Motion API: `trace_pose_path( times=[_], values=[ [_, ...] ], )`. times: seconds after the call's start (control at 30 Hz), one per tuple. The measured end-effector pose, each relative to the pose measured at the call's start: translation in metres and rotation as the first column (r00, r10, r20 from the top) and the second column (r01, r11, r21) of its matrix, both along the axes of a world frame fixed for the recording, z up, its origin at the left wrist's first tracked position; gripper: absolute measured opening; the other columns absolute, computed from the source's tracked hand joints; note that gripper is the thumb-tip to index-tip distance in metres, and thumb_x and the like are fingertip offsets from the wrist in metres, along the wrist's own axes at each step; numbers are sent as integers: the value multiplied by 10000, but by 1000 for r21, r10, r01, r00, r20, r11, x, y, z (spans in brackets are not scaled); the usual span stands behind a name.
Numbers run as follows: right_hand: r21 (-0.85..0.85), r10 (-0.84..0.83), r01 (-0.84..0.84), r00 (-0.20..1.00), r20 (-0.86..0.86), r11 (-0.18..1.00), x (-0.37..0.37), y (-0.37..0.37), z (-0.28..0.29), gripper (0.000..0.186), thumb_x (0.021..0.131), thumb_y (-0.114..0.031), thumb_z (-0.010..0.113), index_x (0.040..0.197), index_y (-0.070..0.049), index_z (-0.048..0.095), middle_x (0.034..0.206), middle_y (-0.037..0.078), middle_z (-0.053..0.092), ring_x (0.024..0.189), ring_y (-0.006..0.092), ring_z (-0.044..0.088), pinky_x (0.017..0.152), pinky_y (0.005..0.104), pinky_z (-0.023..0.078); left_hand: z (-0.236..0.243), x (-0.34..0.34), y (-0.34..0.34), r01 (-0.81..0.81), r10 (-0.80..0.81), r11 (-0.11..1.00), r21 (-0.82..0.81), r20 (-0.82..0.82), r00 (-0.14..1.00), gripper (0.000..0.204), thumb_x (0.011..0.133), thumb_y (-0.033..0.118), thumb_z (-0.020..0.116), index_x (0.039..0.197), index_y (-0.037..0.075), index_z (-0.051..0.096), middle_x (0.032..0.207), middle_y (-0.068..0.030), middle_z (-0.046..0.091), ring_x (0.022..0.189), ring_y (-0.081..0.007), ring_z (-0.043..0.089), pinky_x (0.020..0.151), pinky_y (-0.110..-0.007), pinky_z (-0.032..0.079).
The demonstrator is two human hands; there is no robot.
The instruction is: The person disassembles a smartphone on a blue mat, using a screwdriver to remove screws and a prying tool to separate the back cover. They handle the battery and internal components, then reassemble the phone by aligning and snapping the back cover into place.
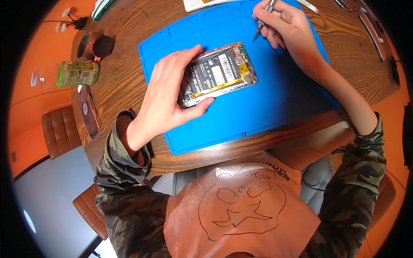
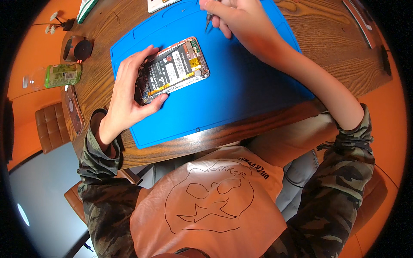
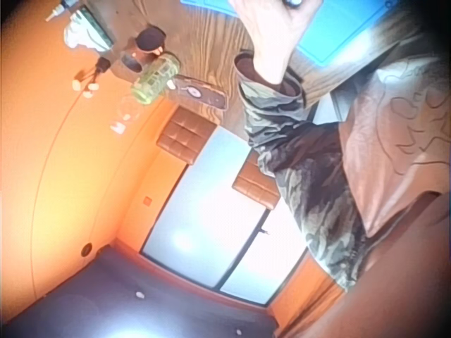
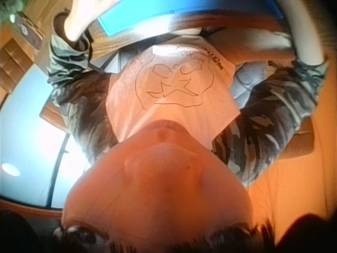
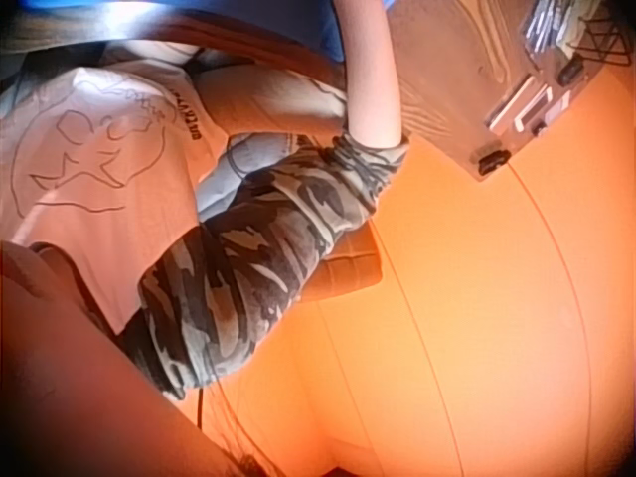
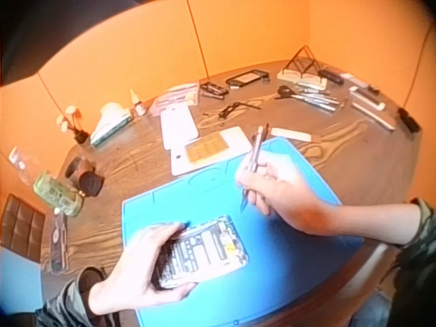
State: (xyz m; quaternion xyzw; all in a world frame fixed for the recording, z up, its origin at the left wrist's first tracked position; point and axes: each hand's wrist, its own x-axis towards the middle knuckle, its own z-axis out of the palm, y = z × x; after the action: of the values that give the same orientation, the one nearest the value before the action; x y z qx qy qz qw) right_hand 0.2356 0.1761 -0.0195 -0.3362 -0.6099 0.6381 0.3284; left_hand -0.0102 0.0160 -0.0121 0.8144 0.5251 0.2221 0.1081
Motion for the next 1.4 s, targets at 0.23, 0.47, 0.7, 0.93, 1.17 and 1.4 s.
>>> trace_pose_path(
  times=[0.23,0.47,0.7,0.93,1.17,1.4],
  values=[
    [174,-5,-6,998,63,985,4,12,7,231,1048,-230,608,992,-13,663,834,45,683,614,76,605,538,198,441,0,-1,0,5,-5,1000,13,4,1000,909,729,255,825,1512,24,426,1433,-171,565,1297,-354,517,1124,-465,378],
    [144,138,-134,990,-18,980,-32,26,-4,263,1048,-243,608,1008,7,678,843,73,705,617,105,640,530,210,483,1,2,0,-6,6,1000,28,14,1000,879,729,275,833,1478,15,452,1402,-172,579,1276,-358,544,1117,-465,387],
    [133,205,-200,978,-24,971,-51,34,-17,231,1039,-220,621,1010,4,669,837,80,699,634,119,653,550,228,502,-2,1,-1,-8,7,999,39,27,1000,872,741,299,827,1477,10,460,1377,-177,592,1276,-361,543,1115,-466,387],
    [179,196,-190,980,-20,965,-50,32,-17,229,1041,-234,624,989,-11,623,801,68,679,638,118,654,557,224,505,-4,0,1,10,-12,998,67,32,999,848,773,344,823,1469,13,469,1350,-211,572,1281,-379,529,1098,-469,391],
    [164,217,-219,976,29,962,-49,33,-18,252,1048,-255,614,1003,-9,635,803,69,685,652,115,660,571,215,507,-4,0,0,9,-11,997,70,31,999,851,772,342,822,1472,12,466,1348,-208,575,1284,-378,527,1106,-471,389],
    [202,193,-184,981,-24,962,-49,32,-15,253,1049,-241,613,999,7,619,798,83,684,633,121,660,545,215,508,-4,0,0,1,-3,998,63,30,1000,882,756,316,828,1493,17,446,1394,-175,583,1288,-362,536,1121,-470,382]
  ],
)
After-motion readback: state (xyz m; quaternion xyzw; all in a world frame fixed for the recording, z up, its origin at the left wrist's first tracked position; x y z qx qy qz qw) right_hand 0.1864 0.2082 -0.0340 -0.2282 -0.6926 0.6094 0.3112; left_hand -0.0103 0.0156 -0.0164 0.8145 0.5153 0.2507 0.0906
